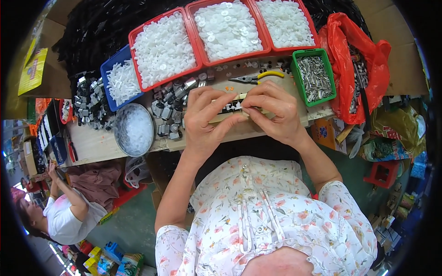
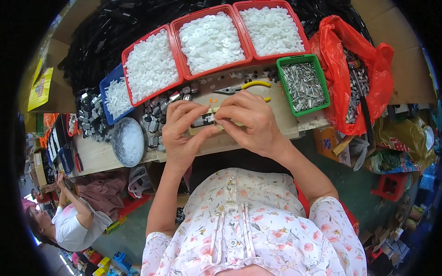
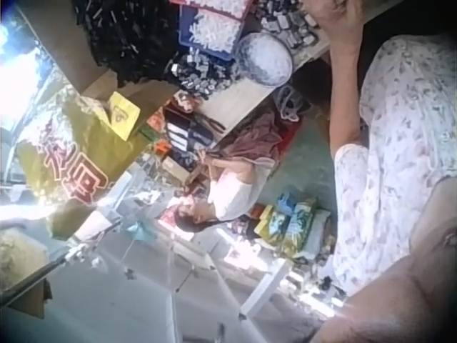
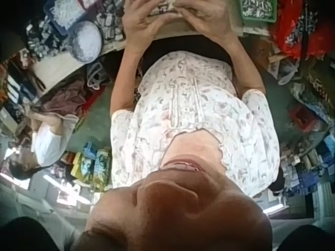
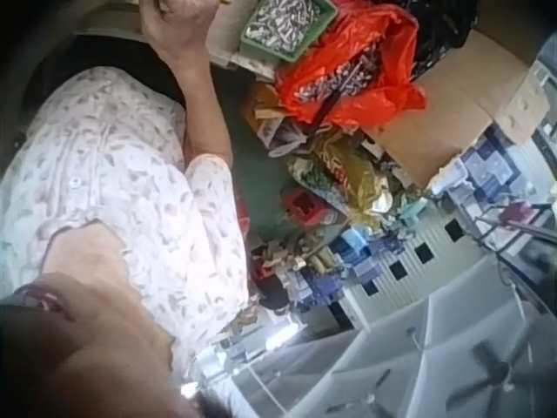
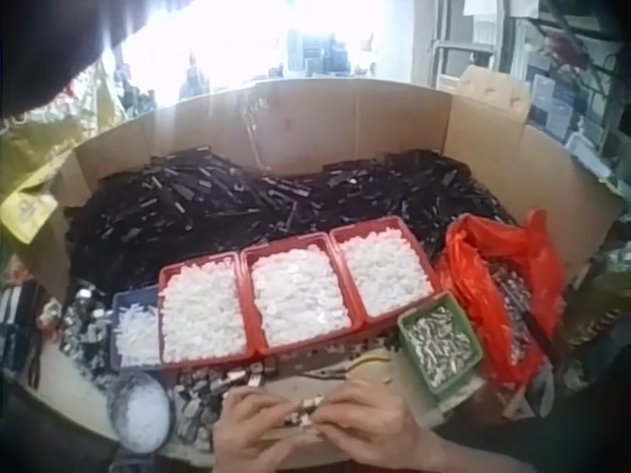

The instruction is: Assemble small plastic and metal components onto a black belt strap using pliers, a hammer, and a custom jig.

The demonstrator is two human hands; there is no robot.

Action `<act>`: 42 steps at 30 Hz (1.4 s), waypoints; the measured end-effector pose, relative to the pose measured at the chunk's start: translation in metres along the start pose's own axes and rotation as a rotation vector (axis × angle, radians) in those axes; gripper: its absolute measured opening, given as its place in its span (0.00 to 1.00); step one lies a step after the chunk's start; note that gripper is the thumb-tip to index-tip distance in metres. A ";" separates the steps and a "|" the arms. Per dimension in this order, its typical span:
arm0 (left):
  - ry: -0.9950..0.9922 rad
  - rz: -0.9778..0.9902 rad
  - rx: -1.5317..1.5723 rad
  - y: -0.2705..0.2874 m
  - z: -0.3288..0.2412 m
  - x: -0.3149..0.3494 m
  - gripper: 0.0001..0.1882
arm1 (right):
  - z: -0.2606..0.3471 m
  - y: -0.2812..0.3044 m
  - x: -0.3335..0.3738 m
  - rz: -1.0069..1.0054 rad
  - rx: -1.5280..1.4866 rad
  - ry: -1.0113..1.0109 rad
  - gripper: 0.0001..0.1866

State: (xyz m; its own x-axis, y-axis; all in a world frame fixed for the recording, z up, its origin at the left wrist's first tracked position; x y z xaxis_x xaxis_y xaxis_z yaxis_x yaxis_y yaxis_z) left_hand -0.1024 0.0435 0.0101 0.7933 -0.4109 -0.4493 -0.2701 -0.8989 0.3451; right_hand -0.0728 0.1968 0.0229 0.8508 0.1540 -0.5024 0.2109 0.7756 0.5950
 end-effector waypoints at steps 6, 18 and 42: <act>-0.129 0.020 -0.300 -0.001 0.002 0.025 0.22 | -0.017 -0.017 0.009 0.100 0.234 -0.031 0.07; -0.333 0.188 -0.532 -0.027 0.006 0.041 0.17 | -0.019 -0.031 -0.003 0.289 0.197 -0.039 0.06; -0.452 0.261 -0.920 -0.036 0.012 0.060 0.23 | -0.021 -0.035 -0.018 0.391 0.170 -0.016 0.09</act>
State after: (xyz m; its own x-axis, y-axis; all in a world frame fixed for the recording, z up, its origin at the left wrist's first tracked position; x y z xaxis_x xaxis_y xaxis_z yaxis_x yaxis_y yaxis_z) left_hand -0.0518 0.0497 -0.0393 0.4423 -0.7633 -0.4708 0.2648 -0.3904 0.8817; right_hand -0.1055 0.1798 -0.0027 0.8895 0.4059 -0.2099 -0.0536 0.5487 0.8343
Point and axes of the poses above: each hand's wrist, its own x-axis away from the middle knuckle, its own y-axis out of the back of the hand, z = x × y, the point moved 8 cm from there along -x, towards the middle knuckle, and after that the axes turned 9 degrees about x, right-handed, at the moved point
